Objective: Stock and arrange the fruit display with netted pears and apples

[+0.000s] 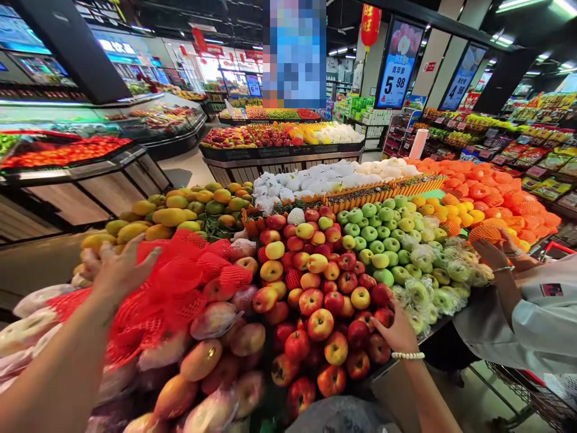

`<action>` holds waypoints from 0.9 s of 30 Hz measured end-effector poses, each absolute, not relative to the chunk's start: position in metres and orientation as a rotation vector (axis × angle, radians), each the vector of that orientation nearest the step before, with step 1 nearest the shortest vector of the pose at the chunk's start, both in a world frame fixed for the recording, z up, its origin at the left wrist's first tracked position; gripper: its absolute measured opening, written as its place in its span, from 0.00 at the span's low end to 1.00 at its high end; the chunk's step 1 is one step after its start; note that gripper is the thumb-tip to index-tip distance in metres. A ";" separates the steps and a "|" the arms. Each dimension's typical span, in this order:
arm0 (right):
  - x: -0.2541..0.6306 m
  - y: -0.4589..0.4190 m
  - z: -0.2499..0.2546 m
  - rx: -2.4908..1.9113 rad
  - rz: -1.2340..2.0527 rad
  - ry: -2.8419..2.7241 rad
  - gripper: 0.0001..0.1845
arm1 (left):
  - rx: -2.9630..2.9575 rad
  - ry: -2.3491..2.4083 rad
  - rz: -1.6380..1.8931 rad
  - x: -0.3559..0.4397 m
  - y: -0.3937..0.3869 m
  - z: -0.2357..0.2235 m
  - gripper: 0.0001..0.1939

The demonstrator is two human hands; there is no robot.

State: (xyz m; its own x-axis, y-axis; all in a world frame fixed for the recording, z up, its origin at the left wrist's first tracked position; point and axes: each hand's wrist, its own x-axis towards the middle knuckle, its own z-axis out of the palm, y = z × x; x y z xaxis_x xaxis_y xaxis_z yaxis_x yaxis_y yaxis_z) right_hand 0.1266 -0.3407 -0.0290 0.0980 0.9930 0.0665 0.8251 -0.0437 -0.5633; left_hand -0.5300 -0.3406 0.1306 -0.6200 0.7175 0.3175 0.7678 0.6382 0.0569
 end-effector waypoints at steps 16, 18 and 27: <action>0.141 -0.323 -0.009 -1.844 0.522 -2.195 0.44 | -2.294 -2.401 -0.036 -0.314 -0.353 0.043 0.29; 0.145 -0.324 -0.010 -1.802 0.567 -2.181 0.44 | -2.300 -2.424 -0.057 -0.310 -0.358 0.041 0.30; 0.167 -0.342 -0.013 -1.580 0.760 -2.078 0.45 | -2.907 -2.252 -0.505 -0.283 -0.377 0.029 0.35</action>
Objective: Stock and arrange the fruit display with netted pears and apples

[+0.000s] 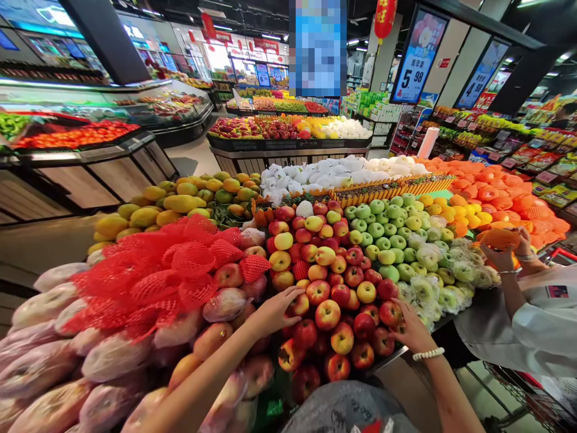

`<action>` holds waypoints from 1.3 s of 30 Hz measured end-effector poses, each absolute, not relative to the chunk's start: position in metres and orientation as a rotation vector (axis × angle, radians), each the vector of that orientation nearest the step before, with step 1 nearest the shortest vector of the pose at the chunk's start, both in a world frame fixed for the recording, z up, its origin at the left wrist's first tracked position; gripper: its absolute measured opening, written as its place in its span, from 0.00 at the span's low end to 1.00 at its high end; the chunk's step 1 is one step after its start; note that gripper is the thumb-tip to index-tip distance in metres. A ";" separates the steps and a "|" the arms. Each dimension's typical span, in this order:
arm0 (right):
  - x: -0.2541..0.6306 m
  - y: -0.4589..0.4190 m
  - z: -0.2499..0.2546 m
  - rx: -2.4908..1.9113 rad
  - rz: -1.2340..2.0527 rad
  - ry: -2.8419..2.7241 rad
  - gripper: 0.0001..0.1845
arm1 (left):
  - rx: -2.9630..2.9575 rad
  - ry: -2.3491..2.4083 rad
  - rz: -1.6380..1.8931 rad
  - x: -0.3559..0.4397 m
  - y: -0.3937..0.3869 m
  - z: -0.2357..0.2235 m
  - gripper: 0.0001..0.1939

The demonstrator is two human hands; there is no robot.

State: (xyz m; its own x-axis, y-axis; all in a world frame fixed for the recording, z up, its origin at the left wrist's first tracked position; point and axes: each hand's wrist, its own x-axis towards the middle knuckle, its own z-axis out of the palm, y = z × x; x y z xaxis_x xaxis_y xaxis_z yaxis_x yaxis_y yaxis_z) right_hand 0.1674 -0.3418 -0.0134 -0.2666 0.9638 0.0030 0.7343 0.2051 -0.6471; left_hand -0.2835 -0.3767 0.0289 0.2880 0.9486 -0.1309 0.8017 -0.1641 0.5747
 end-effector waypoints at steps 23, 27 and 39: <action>-0.023 -0.305 0.004 -1.783 0.429 -2.344 0.21 | 2.013 1.553 0.456 -0.290 -0.374 0.004 0.36; -0.013 -0.289 0.016 -1.832 0.558 -2.313 0.17 | 2.044 1.538 0.319 -0.294 -0.359 0.020 0.34; 0.045 -0.291 0.023 -1.300 1.046 -2.326 0.35 | 1.764 2.107 0.146 -0.267 -0.257 0.026 0.25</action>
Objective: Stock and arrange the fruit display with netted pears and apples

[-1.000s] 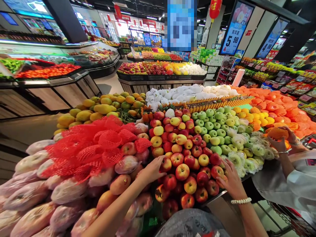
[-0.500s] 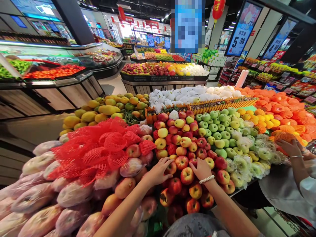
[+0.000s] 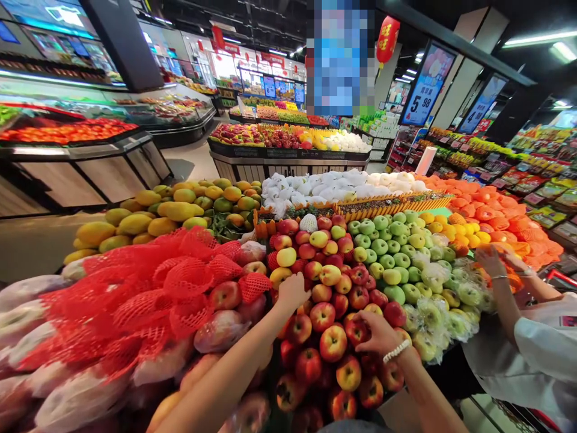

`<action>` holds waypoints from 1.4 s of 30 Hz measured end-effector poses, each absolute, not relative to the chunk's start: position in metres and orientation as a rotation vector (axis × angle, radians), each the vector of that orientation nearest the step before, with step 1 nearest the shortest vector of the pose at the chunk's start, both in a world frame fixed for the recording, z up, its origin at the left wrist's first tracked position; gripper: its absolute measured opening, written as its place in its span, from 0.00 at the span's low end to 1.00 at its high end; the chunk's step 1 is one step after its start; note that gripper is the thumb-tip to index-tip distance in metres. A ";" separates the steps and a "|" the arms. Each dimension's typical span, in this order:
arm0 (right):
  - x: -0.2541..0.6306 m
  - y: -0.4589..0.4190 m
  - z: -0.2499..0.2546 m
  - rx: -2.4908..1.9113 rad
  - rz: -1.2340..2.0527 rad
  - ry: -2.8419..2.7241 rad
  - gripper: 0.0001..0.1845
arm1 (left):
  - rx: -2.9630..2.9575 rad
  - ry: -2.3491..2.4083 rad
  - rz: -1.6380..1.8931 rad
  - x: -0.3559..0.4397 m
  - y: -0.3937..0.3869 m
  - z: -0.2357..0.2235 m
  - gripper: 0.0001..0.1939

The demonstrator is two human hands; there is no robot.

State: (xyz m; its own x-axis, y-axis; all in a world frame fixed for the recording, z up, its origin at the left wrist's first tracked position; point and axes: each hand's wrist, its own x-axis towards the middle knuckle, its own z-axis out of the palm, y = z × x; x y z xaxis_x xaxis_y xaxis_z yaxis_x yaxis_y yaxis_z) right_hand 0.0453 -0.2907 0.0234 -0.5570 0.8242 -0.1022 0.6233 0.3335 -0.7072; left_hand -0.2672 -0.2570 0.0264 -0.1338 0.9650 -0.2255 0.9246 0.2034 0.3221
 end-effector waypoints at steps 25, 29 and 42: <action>-0.110 -0.212 0.036 -1.657 0.300 -2.381 0.35 | 1.708 2.254 -0.190 -0.249 -0.238 0.012 0.17; -0.099 -0.212 0.043 -1.646 0.309 -2.294 0.29 | 1.721 2.262 -0.207 -0.248 -0.237 0.014 0.18; 0.049 -0.250 0.012 -1.298 0.853 -1.914 0.37 | 1.849 2.191 -0.212 -0.254 -0.236 -0.003 0.18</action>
State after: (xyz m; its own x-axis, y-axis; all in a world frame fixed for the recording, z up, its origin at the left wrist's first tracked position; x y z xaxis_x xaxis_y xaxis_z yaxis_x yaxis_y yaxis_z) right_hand 0.0494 -0.2503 0.0122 -0.2861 0.9444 0.1623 0.5111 0.2936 -0.8078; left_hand -0.2536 -0.2361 -0.0030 -0.1522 0.9436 -0.2941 0.9825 0.1768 0.0587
